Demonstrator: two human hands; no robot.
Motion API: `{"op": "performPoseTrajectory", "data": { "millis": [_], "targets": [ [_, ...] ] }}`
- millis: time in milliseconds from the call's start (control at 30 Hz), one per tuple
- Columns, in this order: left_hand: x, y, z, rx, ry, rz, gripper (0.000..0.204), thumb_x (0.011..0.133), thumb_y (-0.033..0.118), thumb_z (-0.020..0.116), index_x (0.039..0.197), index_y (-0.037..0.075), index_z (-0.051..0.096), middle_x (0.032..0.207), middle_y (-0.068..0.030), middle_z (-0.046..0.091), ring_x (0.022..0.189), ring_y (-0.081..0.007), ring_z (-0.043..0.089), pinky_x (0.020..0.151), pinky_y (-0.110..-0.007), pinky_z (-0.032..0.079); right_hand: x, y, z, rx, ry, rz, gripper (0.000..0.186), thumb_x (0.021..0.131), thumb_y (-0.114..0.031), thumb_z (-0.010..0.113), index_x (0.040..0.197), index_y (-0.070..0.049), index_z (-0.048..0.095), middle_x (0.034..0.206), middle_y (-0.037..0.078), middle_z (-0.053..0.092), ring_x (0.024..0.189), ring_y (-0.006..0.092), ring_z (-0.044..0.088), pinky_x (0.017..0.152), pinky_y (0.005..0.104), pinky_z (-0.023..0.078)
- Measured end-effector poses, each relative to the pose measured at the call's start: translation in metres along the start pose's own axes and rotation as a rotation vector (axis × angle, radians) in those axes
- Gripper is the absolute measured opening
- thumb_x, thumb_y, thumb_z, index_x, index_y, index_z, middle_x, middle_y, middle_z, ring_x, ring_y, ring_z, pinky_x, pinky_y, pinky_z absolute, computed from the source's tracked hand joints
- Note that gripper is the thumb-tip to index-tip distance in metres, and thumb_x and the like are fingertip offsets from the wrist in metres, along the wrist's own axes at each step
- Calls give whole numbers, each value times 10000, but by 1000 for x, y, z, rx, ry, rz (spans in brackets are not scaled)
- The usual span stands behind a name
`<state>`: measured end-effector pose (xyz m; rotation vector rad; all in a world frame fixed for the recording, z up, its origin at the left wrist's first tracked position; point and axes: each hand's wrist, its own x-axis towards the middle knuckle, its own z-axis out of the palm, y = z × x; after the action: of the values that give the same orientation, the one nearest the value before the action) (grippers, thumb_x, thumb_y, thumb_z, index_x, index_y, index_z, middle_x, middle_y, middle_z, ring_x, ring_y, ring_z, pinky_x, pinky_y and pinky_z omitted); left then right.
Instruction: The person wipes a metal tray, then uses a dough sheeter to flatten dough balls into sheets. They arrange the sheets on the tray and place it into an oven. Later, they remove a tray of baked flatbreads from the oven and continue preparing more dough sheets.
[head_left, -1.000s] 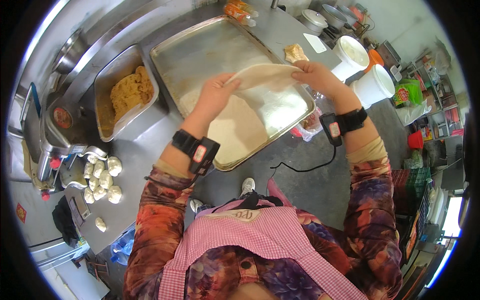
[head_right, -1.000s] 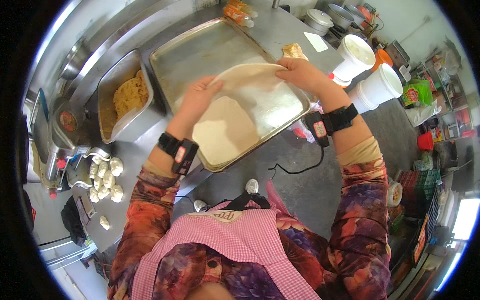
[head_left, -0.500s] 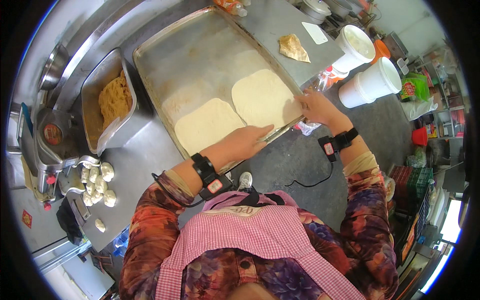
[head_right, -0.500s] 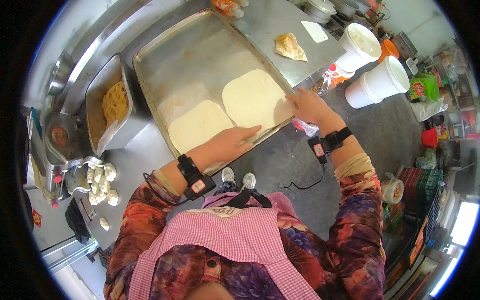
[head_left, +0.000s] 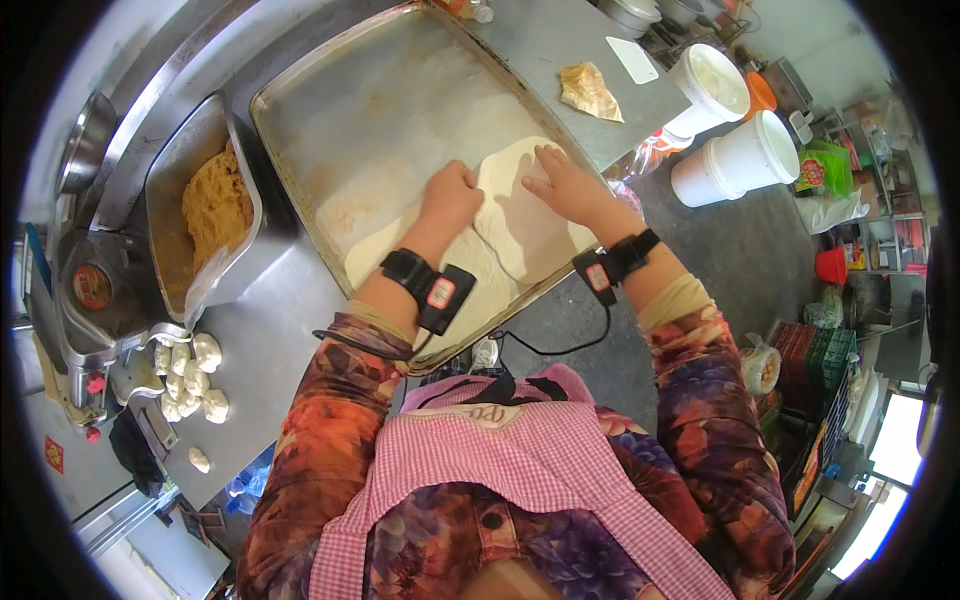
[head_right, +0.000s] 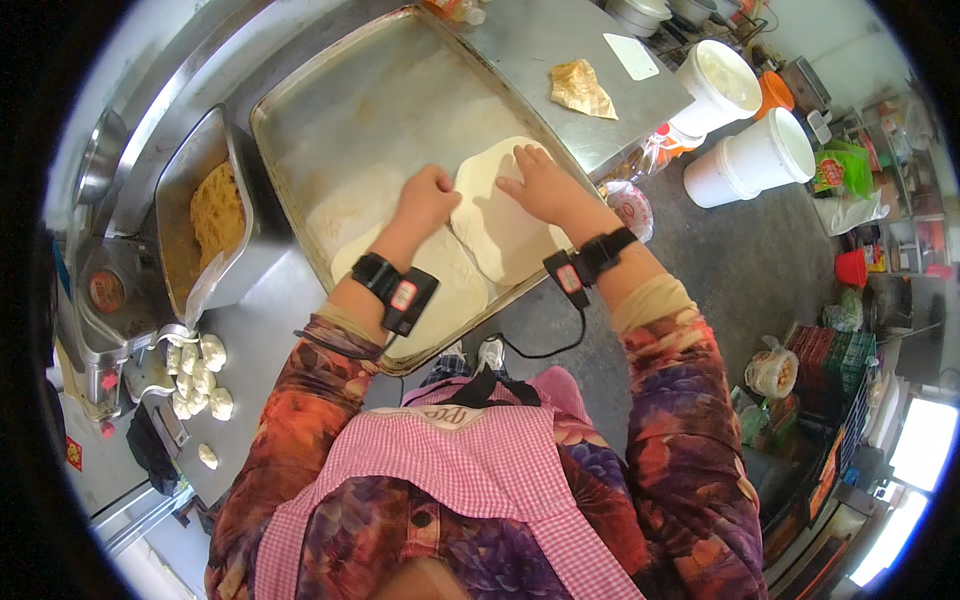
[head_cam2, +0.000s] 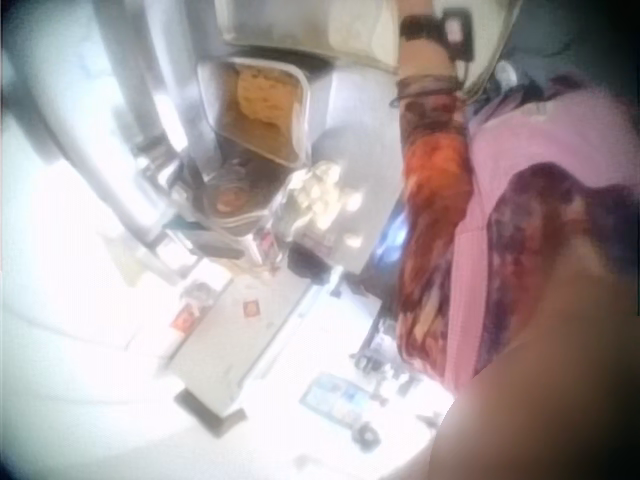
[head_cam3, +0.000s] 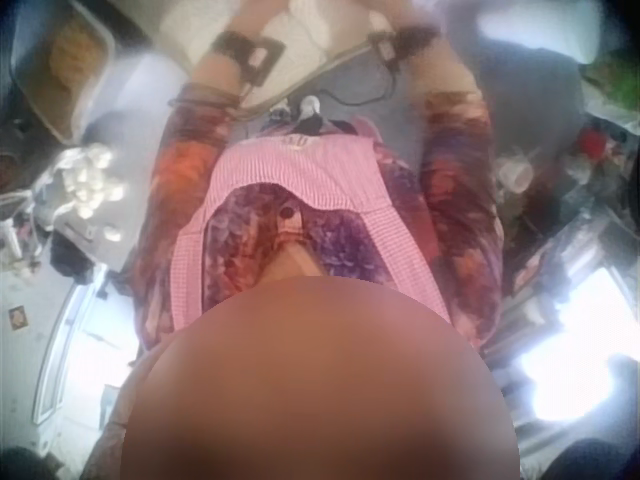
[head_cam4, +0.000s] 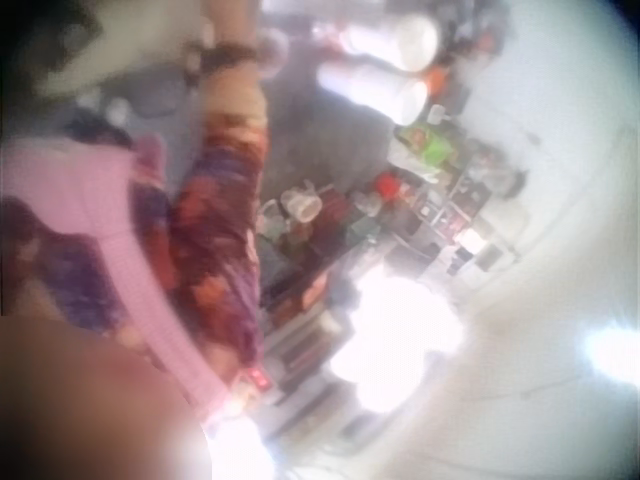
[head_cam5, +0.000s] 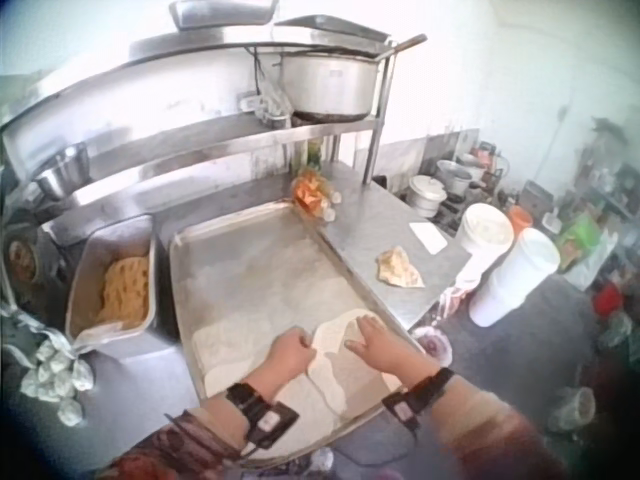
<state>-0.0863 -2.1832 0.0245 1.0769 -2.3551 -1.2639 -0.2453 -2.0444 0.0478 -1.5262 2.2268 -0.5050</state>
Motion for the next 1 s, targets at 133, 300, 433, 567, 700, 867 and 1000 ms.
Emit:
{"op": "performPoseTrajectory", "data": {
  "millis": [133, 300, 433, 567, 700, 867, 1000],
  "targets": [
    [9, -18, -30, 154, -2, 75, 109, 709, 113, 677, 763, 38, 619, 784, -140, 638, 765, -313, 607, 687, -412, 479, -45, -37, 18, -164, -225, -352, 700, 871, -445, 554, 1347, 43, 396, 1424, 238, 346, 1353, 367, 293, 1105, 479, 235],
    [2, -22, -30, 387, 62, 207, 65, 756, 122, 655, 807, 85, 668, 870, -111, 639, 881, -316, 588, 755, -416, 481, -91, -52, 37, -166, -124, -466, 656, 871, -429, 553, 1316, 37, 432, 1421, 218, 354, 1347, 389, 289, 1113, 469, 227],
    [-13, -23, -33, 415, 62, 417, 113, 785, 100, 614, 869, 57, 676, 922, -126, 629, 933, -323, 573, 813, -422, 466, -92, -42, 28, -119, -215, -453, 656, 880, -433, 535, 1322, 39, 421, 1425, 214, 350, 1356, 381, 275, 1120, 472, 216],
    [-64, -23, -36, 274, -130, 643, 296, 815, 123, 577, 1079, -4, 619, 1082, -181, 605, 1088, -344, 529, 938, -435, 426, -96, -45, 33, -262, -75, -432, 635, 887, -433, 524, 1317, 24, 426, 1416, 212, 361, 1353, 374, 281, 1113, 489, 219],
    [-135, -19, -36, 432, -448, 744, 550, 860, 330, 576, 1282, -12, 490, 1392, -195, 421, 1326, -324, 352, 1115, -480, 227, -109, -43, 32, -231, -54, -461, 626, 890, -439, 513, 1311, 18, 435, 1404, 214, 376, 1346, 371, 295, 1105, 500, 226],
    [-142, -14, -30, 444, -437, 758, 568, 864, 375, 567, 1276, -9, 494, 1412, -202, 390, 1342, -324, 325, 1119, -475, 217, -89, -42, 26, -158, -238, -474, 624, 910, -439, 491, 1328, 18, 419, 1407, 209, 382, 1348, 388, 287, 1102, 501, 232],
    [-150, -23, -51, 238, -472, 585, 499, 840, 339, 611, 1218, 19, 548, 1318, -190, 490, 1240, -348, 435, 1081, -464, 290, -39, -57, 47, -368, 82, -320, 632, 930, -453, 452, 1355, 11, 395, 1424, 207, 362, 1354, 393, 270, 1104, 500, 225]
  ]
}}
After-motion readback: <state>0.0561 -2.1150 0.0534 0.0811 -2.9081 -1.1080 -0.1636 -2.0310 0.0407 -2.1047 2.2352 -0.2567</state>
